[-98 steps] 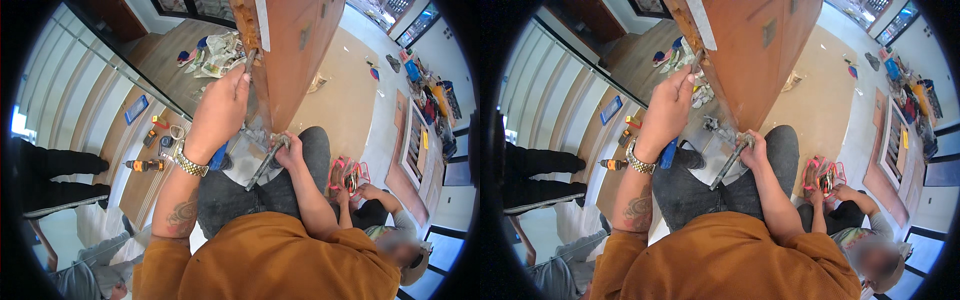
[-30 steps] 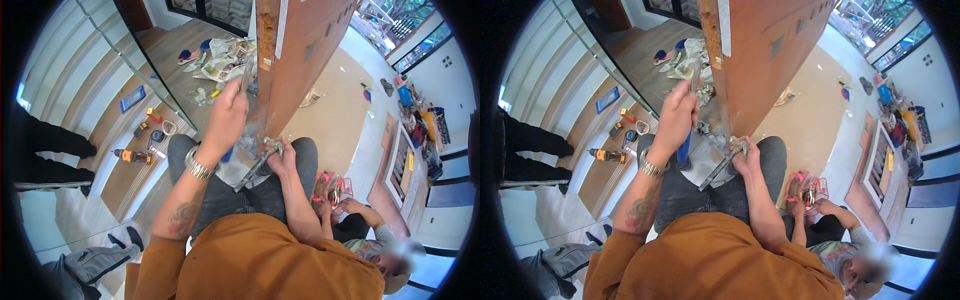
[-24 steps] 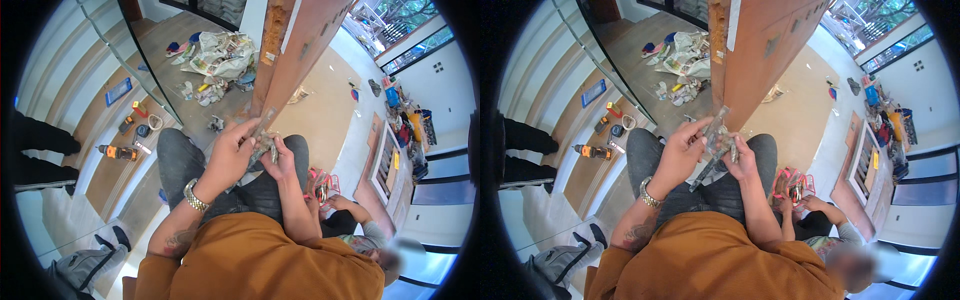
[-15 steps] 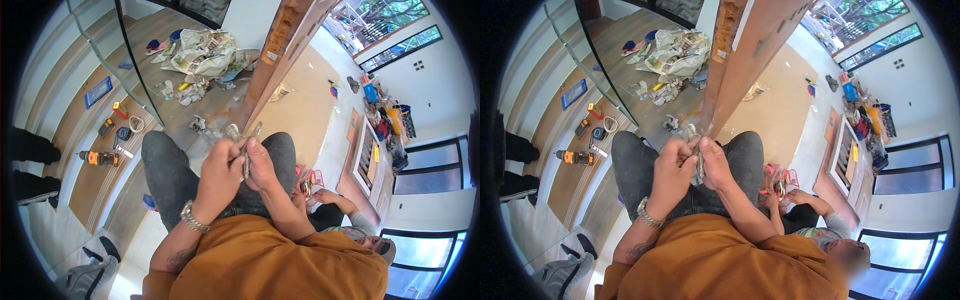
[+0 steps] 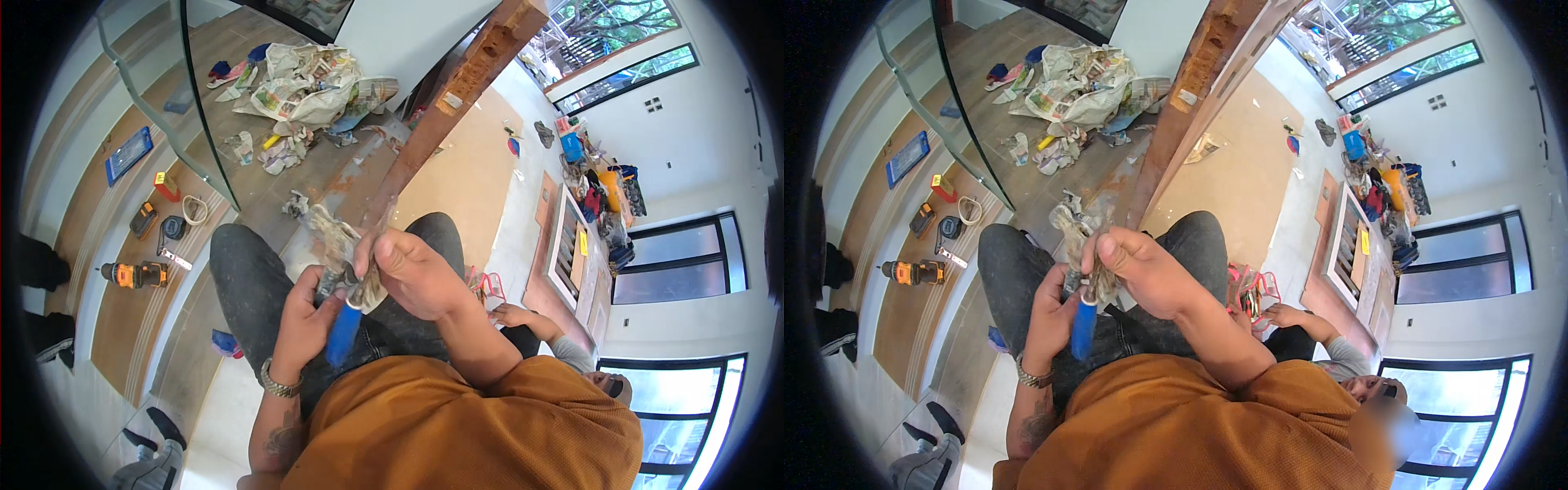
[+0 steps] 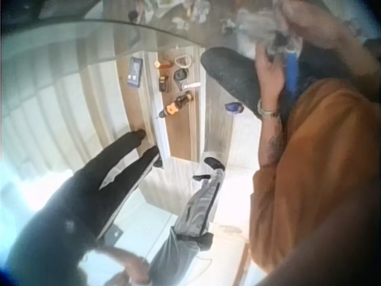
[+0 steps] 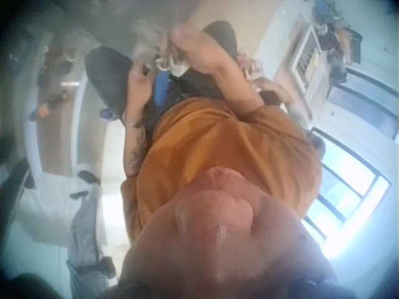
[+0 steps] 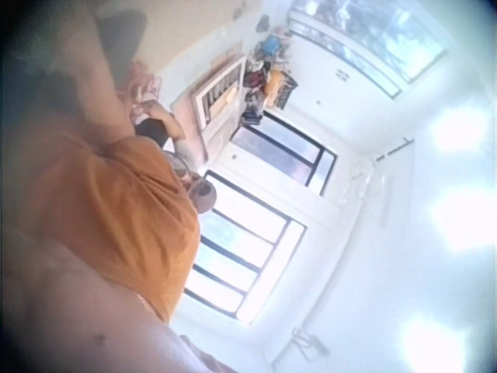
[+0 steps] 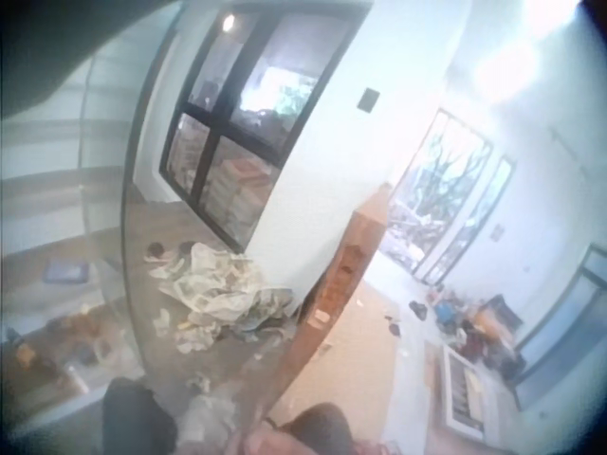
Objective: The person uses a chisel and a hammer to carve a recess into the edge of a wooden door, repeatedly striking the chisel with the hammer to remove wood.
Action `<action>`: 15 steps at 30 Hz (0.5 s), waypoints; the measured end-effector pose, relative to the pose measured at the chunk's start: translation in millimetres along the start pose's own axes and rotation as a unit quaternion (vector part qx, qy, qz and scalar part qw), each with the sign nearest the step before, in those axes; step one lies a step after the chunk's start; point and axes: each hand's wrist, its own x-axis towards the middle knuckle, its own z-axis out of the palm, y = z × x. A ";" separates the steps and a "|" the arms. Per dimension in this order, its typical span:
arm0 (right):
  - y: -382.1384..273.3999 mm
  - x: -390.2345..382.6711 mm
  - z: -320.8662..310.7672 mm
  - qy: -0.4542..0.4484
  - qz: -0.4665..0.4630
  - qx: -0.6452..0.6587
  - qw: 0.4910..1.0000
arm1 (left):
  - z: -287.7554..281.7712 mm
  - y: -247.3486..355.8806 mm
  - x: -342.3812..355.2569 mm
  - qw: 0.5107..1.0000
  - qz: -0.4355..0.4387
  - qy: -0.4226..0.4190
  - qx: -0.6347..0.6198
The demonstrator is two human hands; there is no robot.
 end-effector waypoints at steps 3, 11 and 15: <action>13.9 -2.5 -9.1 0.023 -0.036 -0.004 0.999 | -7.2 -3.3 -1.4 0.998 -0.049 0.043 0.020; 26.3 -51.0 -19.7 0.058 0.021 0.257 0.964 | -20.1 -3.7 -9.2 0.988 -0.084 0.128 -0.036; 46.5 -71.3 -4.1 0.148 0.156 0.168 0.962 | -23.8 -9.6 -14.2 0.979 -0.071 0.183 -0.048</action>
